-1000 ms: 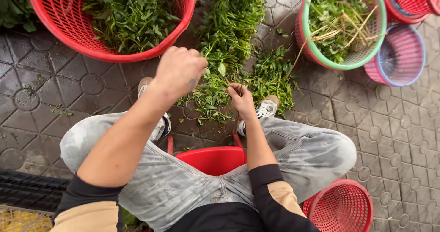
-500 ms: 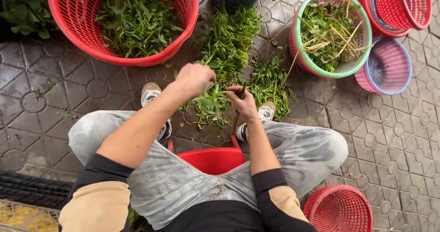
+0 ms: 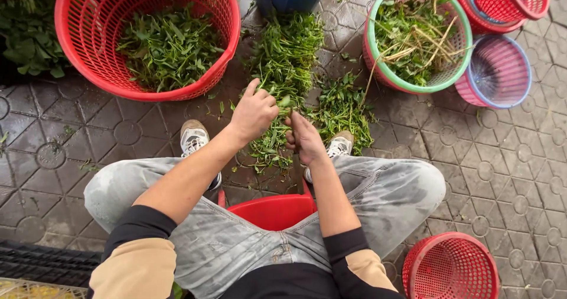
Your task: Trimming and sorting green leafy vegetables into baskets using a small knife
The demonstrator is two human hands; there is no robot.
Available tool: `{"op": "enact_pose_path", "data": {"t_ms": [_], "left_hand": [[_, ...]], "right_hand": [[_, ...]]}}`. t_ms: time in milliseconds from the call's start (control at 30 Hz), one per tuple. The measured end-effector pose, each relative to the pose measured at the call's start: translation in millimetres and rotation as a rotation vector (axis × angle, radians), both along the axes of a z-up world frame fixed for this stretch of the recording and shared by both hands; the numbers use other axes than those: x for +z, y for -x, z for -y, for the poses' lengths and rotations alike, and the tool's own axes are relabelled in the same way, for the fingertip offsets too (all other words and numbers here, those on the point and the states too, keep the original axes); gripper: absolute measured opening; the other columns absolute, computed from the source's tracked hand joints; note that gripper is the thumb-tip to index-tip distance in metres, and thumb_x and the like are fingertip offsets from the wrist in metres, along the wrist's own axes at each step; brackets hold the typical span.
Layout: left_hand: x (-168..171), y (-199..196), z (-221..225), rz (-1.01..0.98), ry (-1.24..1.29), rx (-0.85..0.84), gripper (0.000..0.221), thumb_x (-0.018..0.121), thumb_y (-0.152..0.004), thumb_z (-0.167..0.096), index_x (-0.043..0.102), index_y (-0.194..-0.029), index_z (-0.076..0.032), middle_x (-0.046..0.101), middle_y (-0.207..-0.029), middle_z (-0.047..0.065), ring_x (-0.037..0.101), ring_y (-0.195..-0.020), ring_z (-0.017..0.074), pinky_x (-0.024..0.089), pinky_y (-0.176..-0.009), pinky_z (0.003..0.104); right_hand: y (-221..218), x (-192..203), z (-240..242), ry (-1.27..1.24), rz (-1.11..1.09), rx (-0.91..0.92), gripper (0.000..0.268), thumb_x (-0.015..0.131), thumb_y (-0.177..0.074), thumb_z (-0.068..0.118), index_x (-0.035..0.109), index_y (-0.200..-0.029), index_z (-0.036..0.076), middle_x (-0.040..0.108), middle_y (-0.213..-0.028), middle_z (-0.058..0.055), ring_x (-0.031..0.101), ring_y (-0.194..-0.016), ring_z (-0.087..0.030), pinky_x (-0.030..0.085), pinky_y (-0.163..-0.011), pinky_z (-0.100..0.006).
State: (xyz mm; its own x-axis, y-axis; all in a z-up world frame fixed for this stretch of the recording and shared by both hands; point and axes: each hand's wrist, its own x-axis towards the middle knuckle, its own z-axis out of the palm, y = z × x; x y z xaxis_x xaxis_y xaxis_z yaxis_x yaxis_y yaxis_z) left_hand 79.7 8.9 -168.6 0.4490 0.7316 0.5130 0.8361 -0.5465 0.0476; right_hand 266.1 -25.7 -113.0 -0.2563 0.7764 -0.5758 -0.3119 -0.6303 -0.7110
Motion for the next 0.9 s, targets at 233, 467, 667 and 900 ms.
{"op": "enact_pose_path", "data": {"t_ms": [233, 467, 667, 900], "left_hand": [[19, -6, 11, 0.033, 0.079, -0.041, 0.011, 0.071, -0.081, -0.024, 0.077, -0.072, -0.021, 0.073, -0.077, -0.002, 0.069, -0.097, 0.0201, 0.029, -0.120, 0.060], [-35, 7, 19, 0.088, 0.262, 0.012, 0.013, 0.067, -0.071, -0.035, 0.074, -0.065, -0.026, 0.072, -0.072, -0.005, 0.069, -0.100, 0.0158, 0.033, -0.117, 0.058], [95, 17, 31, 0.248, 0.752, 0.099, 0.013, 0.068, -0.093, -0.029, 0.081, -0.090, -0.030, 0.078, -0.097, -0.006, 0.073, -0.101, 0.0158, 0.038, -0.117, 0.054], [212, 47, 41, 1.254, 0.950, 0.016, 0.017, 0.060, -0.098, 0.001, 0.061, -0.114, -0.005, 0.070, -0.107, 0.009, 0.069, -0.100, 0.0142, 0.057, -0.092, 0.028]], "right_hand": [[20, -62, 5, 0.059, -0.026, -0.241, 0.027, 0.083, -0.091, 0.036, 0.068, -0.105, 0.017, 0.056, -0.092, 0.004, 0.057, -0.053, -0.012, 0.039, -0.044, -0.022], [14, -99, 1, 0.136, 0.037, -0.288, 0.051, 0.086, -0.086, 0.045, 0.059, -0.114, 0.011, 0.053, -0.096, 0.001, 0.056, -0.052, -0.010, 0.043, -0.041, -0.023], [-56, -161, 1, 0.306, 0.071, -0.522, 0.080, 0.076, -0.083, 0.069, 0.050, -0.122, 0.004, 0.045, -0.088, -0.001, 0.041, -0.053, -0.006, 0.043, -0.041, -0.020], [-46, -191, 7, 0.395, 0.474, -0.373, 0.030, 0.066, -0.099, 0.032, 0.059, -0.112, 0.005, 0.064, -0.089, -0.003, 0.041, -0.047, -0.008, 0.039, -0.044, -0.023]]}}
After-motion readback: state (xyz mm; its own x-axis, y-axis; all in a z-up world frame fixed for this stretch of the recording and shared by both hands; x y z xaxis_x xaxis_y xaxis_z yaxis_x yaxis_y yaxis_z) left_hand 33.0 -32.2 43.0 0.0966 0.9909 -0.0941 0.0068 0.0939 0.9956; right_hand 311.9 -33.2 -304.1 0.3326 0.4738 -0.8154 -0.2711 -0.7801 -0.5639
